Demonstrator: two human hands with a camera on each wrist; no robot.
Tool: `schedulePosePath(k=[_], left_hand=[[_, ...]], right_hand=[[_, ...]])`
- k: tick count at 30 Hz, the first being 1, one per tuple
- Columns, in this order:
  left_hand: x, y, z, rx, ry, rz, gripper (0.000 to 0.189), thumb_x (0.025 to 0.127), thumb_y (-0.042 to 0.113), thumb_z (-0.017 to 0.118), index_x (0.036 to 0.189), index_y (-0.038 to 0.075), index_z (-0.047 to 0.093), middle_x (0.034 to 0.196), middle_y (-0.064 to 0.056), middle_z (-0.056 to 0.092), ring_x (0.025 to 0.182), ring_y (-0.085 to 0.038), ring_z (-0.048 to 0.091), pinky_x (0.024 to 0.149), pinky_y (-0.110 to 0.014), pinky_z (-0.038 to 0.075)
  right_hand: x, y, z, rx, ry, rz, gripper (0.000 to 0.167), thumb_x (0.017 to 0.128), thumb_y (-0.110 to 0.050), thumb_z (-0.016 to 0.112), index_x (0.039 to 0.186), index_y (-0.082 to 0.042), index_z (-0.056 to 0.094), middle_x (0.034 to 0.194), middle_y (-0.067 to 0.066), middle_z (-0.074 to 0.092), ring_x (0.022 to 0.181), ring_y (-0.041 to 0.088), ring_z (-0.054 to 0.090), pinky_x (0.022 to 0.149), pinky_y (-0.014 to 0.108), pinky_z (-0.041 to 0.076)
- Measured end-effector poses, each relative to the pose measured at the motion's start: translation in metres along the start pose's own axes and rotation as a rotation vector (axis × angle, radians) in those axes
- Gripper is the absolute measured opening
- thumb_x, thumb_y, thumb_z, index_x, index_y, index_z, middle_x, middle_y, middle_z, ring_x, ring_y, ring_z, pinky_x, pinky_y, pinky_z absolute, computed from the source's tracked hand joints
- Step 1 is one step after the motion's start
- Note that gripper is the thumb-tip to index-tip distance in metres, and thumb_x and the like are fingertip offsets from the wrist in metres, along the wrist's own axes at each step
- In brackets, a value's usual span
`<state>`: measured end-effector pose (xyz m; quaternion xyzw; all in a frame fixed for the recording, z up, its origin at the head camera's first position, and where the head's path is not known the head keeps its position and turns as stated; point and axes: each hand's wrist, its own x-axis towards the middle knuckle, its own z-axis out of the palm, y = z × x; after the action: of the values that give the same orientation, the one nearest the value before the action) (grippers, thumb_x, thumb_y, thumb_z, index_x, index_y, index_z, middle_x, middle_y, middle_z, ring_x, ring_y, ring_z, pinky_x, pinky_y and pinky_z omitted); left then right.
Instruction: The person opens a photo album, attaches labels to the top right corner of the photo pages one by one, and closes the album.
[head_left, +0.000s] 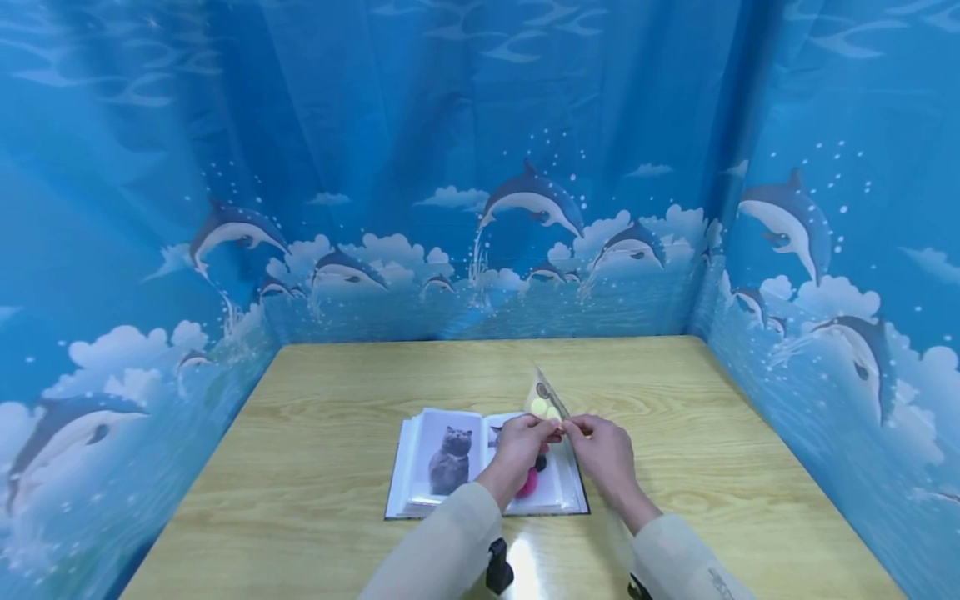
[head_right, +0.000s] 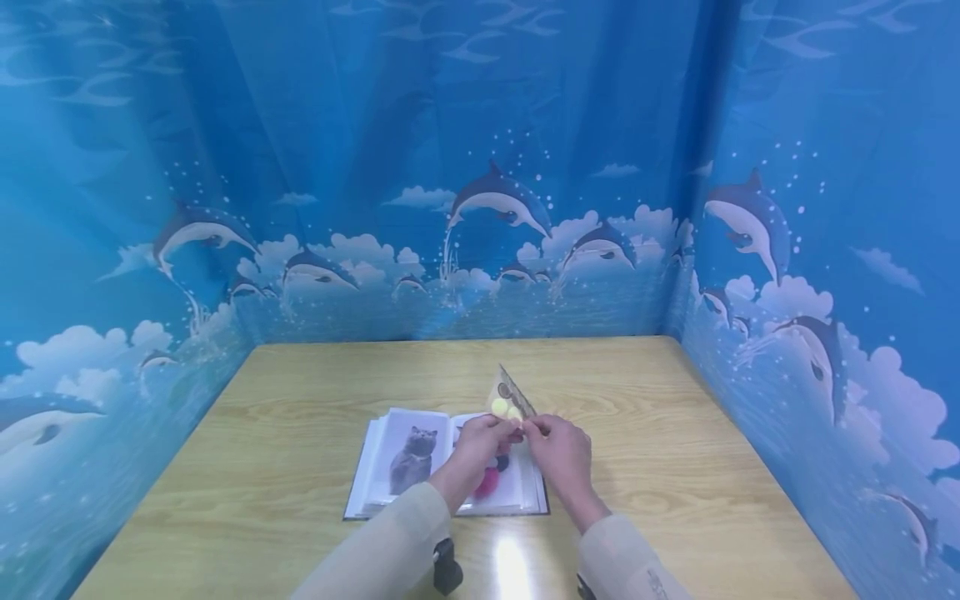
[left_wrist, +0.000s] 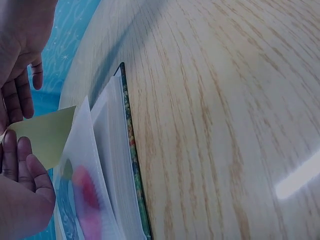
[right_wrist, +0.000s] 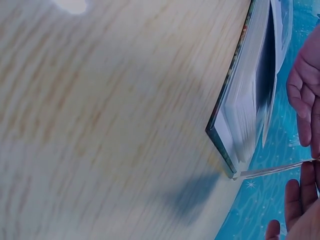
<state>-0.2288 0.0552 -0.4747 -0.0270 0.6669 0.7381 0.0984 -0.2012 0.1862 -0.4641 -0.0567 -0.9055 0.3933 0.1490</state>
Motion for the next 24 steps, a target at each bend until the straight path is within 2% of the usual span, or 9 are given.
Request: schedulePosePath(k=[7, 14, 20, 24], left_hand=[[0.0, 0.0, 0.0, -0.015, 0.005, 0.005, 0.015, 0.091, 0.015, 0.07, 0.094, 0.001, 0.074, 0.08, -0.003, 0.073, 0.072, -0.011, 0.066, 0.069, -0.028, 0.053], [-0.001, 0.001, 0.0, -0.021, 0.025, -0.002, 0.014, 0.091, 0.015, 0.07, 0.095, 0.002, 0.073, 0.08, -0.002, 0.073, 0.071, -0.011, 0.066, 0.071, -0.03, 0.054], [0.0, 0.0, -0.002, -0.054, 0.024, -0.01, 0.014, 0.092, 0.015, 0.069, 0.096, 0.001, 0.072, 0.083, -0.006, 0.073, 0.075, -0.014, 0.067, 0.075, -0.034, 0.057], [0.001, -0.001, -0.005, -0.089, 0.019, -0.01, 0.015, 0.093, 0.013, 0.067, 0.098, -0.001, 0.07, 0.087, -0.008, 0.073, 0.079, -0.018, 0.069, 0.08, -0.037, 0.058]], right_hand=[[0.001, 0.0, -0.003, 0.028, -0.003, 0.036, 0.018, 0.093, -0.023, 0.067, 0.097, -0.006, 0.075, 0.084, 0.004, 0.07, 0.067, 0.017, 0.057, 0.059, 0.031, 0.049], [0.004, 0.002, -0.007, 0.089, 0.0, 0.085, 0.021, 0.095, -0.021, 0.064, 0.1, -0.003, 0.073, 0.079, 0.005, 0.067, 0.065, 0.018, 0.055, 0.055, 0.028, 0.047], [0.006, 0.005, -0.014, 0.177, -0.002, 0.17, 0.028, 0.098, -0.023, 0.06, 0.106, 0.001, 0.071, 0.091, 0.012, 0.069, 0.072, 0.019, 0.056, 0.059, 0.028, 0.049], [0.008, 0.007, -0.021, 0.218, 0.024, 0.216, 0.029, 0.1, -0.024, 0.058, 0.11, 0.001, 0.07, 0.1, 0.016, 0.069, 0.077, 0.021, 0.058, 0.066, 0.03, 0.049]])
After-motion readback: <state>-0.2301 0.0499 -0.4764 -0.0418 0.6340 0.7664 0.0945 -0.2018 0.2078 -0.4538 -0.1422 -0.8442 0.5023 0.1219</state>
